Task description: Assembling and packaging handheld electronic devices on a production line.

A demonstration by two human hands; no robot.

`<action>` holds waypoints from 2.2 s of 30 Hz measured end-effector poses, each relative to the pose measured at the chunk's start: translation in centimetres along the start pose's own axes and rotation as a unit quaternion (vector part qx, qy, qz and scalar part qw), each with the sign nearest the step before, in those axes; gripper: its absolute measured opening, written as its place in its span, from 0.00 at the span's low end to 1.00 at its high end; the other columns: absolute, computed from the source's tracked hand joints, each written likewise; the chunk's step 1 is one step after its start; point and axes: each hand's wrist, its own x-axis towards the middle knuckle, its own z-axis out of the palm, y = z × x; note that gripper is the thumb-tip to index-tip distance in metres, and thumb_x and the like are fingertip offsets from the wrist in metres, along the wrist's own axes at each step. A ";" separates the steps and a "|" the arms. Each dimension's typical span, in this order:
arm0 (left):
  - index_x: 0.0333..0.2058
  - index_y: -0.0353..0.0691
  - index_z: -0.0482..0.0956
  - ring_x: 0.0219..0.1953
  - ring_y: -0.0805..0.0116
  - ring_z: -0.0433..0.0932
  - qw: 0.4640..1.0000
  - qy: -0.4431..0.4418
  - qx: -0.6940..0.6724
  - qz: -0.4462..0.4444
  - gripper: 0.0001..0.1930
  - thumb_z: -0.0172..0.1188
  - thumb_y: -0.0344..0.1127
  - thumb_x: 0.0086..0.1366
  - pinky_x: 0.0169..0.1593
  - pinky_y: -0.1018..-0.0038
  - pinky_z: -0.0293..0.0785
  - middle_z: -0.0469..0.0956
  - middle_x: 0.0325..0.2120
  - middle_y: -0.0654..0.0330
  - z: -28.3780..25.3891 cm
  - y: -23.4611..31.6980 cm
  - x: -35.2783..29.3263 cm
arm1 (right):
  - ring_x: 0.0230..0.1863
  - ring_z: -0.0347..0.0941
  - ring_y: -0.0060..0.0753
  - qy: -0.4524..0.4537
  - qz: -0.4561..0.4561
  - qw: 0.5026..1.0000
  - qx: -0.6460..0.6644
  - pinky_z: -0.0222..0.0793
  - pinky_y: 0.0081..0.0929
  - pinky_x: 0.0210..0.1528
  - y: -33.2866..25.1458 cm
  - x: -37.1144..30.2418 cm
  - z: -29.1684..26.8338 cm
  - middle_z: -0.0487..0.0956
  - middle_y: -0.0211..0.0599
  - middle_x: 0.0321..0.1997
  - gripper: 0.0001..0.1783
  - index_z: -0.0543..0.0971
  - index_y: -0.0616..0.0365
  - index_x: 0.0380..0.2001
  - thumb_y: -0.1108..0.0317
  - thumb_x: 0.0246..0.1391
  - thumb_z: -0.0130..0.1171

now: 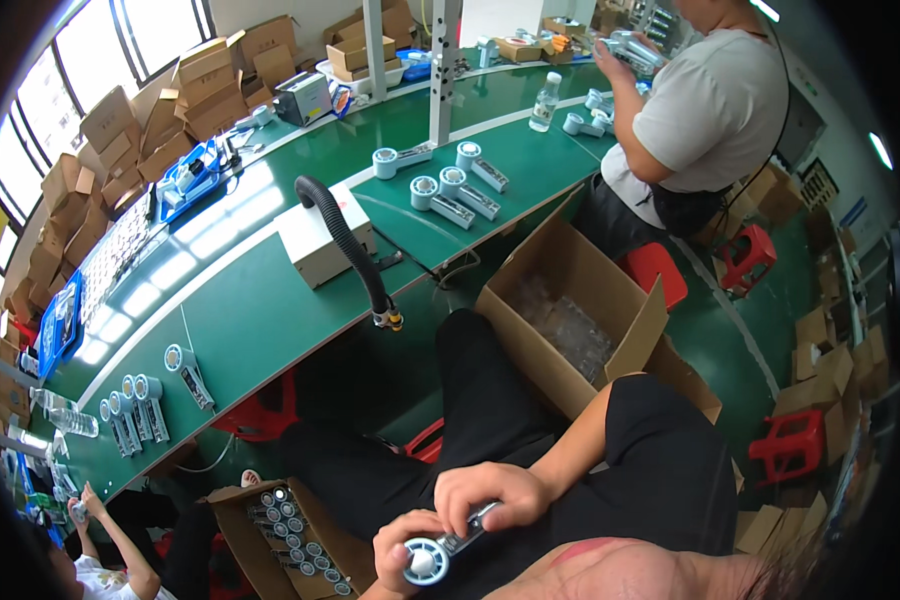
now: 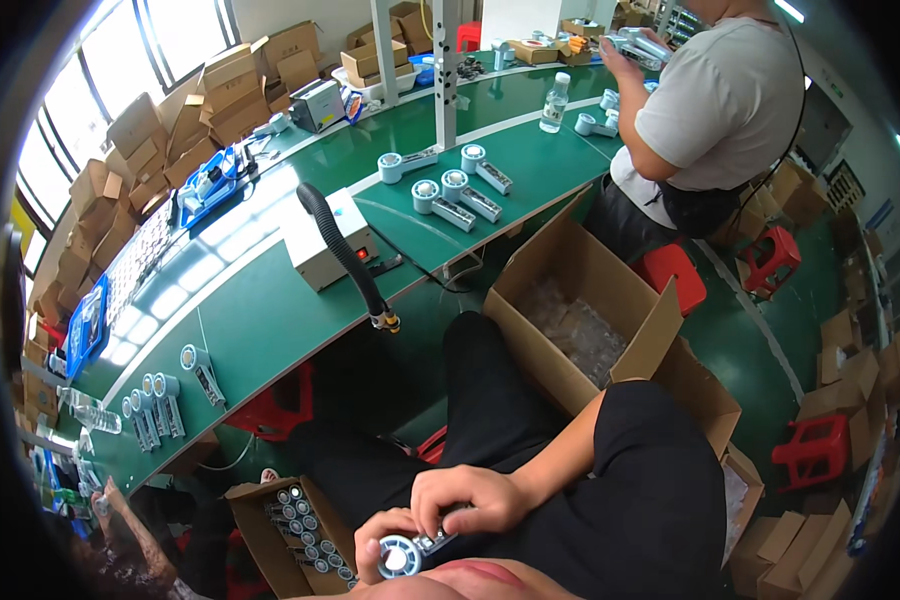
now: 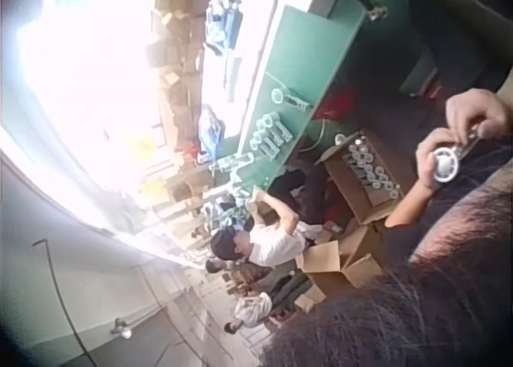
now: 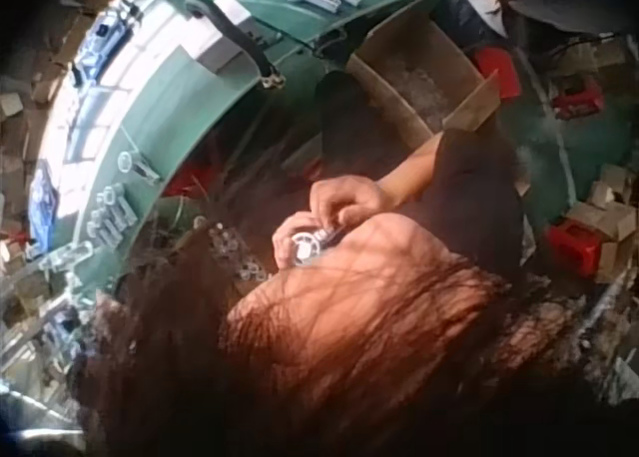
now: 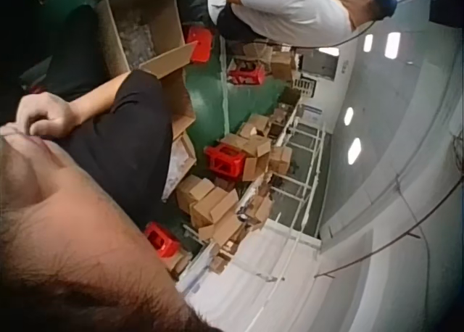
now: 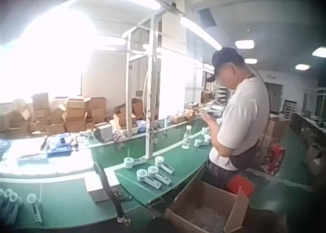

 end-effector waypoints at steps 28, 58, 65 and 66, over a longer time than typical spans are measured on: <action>0.41 0.31 0.83 0.40 0.63 0.81 0.995 0.091 -0.019 -0.043 0.26 0.43 0.49 0.73 0.52 0.70 0.74 0.84 0.41 0.51 -0.1 0.1 3.6 | 0.46 0.75 0.37 0.084 0.103 0.991 -0.011 0.68 0.29 0.52 2.0 2.8 -2.8 0.80 0.40 0.40 0.16 0.79 0.59 0.47 0.63 0.57 0.61; 0.56 0.30 0.71 0.51 0.48 0.73 0.566 0.502 0.638 -0.139 0.29 0.63 0.46 0.65 0.58 0.64 0.68 0.71 0.54 0.43 -38.1 3.1 16.6 | 0.41 0.75 0.47 0.516 0.310 0.457 -0.654 0.72 0.34 0.48 2.4 -3.7 -60.0 0.80 0.47 0.45 0.27 0.79 0.63 0.50 0.48 0.63 0.59; 0.51 0.28 0.77 0.49 0.51 0.74 0.664 0.483 0.561 -0.105 0.22 0.60 0.42 0.66 0.57 0.66 0.68 0.73 0.50 0.44 -37.3 2.5 12.9 | 0.42 0.75 0.46 0.471 -0.155 0.696 -0.519 0.74 0.38 0.53 -9.5 3.9 -45.0 0.78 0.39 0.51 0.24 0.75 0.52 0.57 0.50 0.64 0.58; 0.50 0.28 0.78 0.49 0.52 0.74 0.675 0.482 0.549 -0.100 0.22 0.59 0.42 0.67 0.56 0.66 0.69 0.73 0.50 0.45 -37.2 2.5 12.2 | 0.40 0.75 0.44 0.391 -0.244 0.791 -0.402 0.74 0.37 0.52 -11.9 7.5 -37.4 0.78 0.37 0.49 0.20 0.75 0.51 0.54 0.53 0.65 0.56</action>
